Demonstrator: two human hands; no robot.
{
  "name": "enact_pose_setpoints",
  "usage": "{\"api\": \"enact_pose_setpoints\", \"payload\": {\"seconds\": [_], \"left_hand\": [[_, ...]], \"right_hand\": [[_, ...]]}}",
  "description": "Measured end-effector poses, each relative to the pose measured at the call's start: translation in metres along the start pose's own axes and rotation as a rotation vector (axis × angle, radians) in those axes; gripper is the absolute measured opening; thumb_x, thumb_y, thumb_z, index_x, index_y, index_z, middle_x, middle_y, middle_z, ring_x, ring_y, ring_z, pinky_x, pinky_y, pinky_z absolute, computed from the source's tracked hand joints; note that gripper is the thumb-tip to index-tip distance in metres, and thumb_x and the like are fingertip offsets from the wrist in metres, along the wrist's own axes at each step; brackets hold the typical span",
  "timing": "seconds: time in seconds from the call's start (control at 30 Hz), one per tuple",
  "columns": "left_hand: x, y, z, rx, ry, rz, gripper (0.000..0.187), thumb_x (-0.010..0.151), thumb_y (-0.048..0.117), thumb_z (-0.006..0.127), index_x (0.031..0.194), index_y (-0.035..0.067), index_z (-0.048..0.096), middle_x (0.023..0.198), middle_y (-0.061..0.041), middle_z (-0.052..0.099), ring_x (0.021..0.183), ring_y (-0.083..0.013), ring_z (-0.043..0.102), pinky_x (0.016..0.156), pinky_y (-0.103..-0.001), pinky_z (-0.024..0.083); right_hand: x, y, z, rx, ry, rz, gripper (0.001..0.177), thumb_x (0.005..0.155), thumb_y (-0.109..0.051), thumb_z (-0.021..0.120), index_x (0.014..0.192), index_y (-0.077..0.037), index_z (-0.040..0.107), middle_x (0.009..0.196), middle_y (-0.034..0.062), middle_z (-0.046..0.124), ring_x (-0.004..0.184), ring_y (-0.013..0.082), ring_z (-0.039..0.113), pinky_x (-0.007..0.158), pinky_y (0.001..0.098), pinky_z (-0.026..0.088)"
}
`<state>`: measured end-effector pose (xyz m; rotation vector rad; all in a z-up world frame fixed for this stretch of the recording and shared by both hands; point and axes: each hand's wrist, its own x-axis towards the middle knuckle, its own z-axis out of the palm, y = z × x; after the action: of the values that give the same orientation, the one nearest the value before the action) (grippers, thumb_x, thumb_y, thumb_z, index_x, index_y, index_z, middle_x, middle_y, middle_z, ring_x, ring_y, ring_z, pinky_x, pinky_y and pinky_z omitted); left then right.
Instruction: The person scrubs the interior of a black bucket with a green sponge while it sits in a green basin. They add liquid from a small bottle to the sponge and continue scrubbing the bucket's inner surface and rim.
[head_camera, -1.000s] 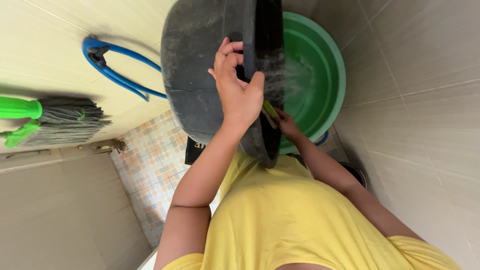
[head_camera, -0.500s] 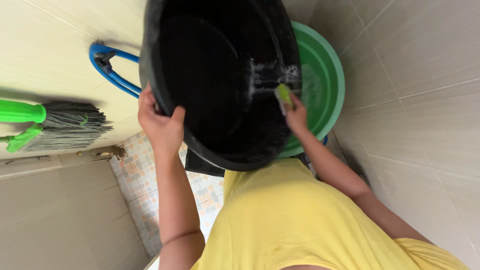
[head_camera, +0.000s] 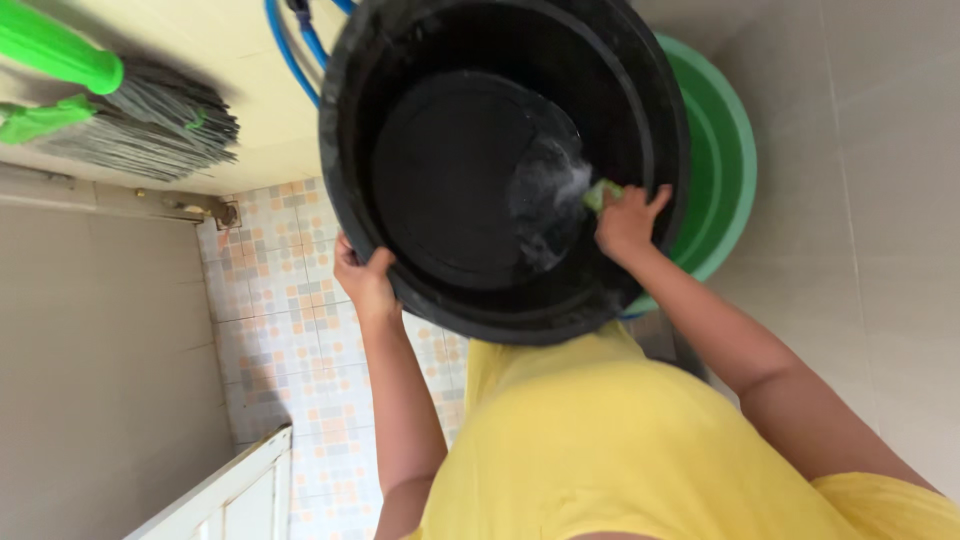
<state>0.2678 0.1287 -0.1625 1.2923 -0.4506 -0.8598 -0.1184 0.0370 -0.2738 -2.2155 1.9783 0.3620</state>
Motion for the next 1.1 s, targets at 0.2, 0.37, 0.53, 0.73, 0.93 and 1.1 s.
{"api": "enact_pose_setpoints", "payload": {"seconds": [0.2, 0.37, 0.53, 0.73, 0.93, 1.1], "left_hand": [[-0.014, 0.019, -0.009, 0.071, -0.1, -0.018, 0.044, 0.069, -0.01, 0.057, 0.111, 0.004, 0.054, 0.103, -0.002, 0.053, 0.097, -0.0142, 0.052, 0.095, -0.025, 0.042], [-0.013, 0.03, 0.005, 0.13, -0.095, -0.014, 0.052, 0.068, -0.008, 0.055, 0.119, 0.004, 0.055, 0.111, -0.002, 0.054, 0.106, -0.0155, 0.054, 0.1, -0.027, 0.043], [-0.012, 0.027, -0.001, 0.246, -0.099, 0.007, 0.064, 0.07, -0.011, 0.055, 0.133, 0.0, 0.056, 0.117, -0.006, 0.053, 0.113, -0.0197, 0.054, 0.105, -0.03, 0.041], [-0.001, 0.02, -0.013, 0.048, -0.002, -0.139, 0.074, 0.063, -0.01, 0.051, 0.136, 0.005, 0.051, 0.121, -0.006, 0.06, 0.115, -0.0185, 0.058, 0.103, -0.03, 0.045], [-0.001, 0.004, -0.031, 0.152, -0.011, -0.172, 0.059, 0.07, -0.008, 0.057, 0.128, 0.0, 0.053, 0.112, -0.008, 0.062, 0.105, -0.0194, 0.061, 0.097, -0.031, 0.049], [0.006, 0.002, -0.044, 0.179, 0.113, -0.27, 0.046, 0.07, -0.009, 0.059, 0.116, -0.005, 0.057, 0.101, -0.01, 0.063, 0.089, -0.0199, 0.06, 0.08, -0.033, 0.051]], "right_hand": [[0.113, -0.035, 0.064, 0.465, -0.012, 0.182, 0.075, 0.091, -0.025, 0.064, 0.155, -0.003, 0.033, 0.138, 0.0308, 0.044, 0.123, 0.0477, 0.045, 0.103, 0.0536, 0.037], [0.157, -0.118, 0.096, 0.793, 0.188, 0.175, 0.074, 0.099, -0.018, 0.06, 0.163, -0.004, 0.025, 0.133, 0.0324, 0.045, 0.118, 0.0478, 0.049, 0.103, 0.0516, 0.04], [0.081, -0.104, 0.084, 0.392, 0.208, -0.882, 0.067, 0.094, -0.018, 0.069, 0.154, -0.021, 0.041, 0.131, 0.0233, 0.054, 0.118, 0.0419, 0.056, 0.1, 0.0493, 0.046], [0.151, -0.065, 0.034, 0.189, 0.386, -0.428, 0.07, 0.085, -0.019, 0.072, 0.15, -0.008, 0.05, 0.108, 0.0254, 0.066, 0.093, 0.042, 0.063, 0.08, 0.0522, 0.05], [0.163, -0.195, 0.047, 0.419, 0.429, -0.598, 0.042, 0.088, -0.025, 0.075, 0.12, -0.005, 0.059, 0.112, 0.0231, 0.066, 0.102, 0.0435, 0.061, 0.09, 0.0531, 0.048], [0.075, -0.105, 0.036, 0.251, -0.258, -1.072, 0.052, 0.088, -0.014, 0.065, 0.139, -0.024, 0.068, 0.113, 0.0161, 0.068, 0.101, 0.0359, 0.065, 0.086, 0.0497, 0.052]]}}
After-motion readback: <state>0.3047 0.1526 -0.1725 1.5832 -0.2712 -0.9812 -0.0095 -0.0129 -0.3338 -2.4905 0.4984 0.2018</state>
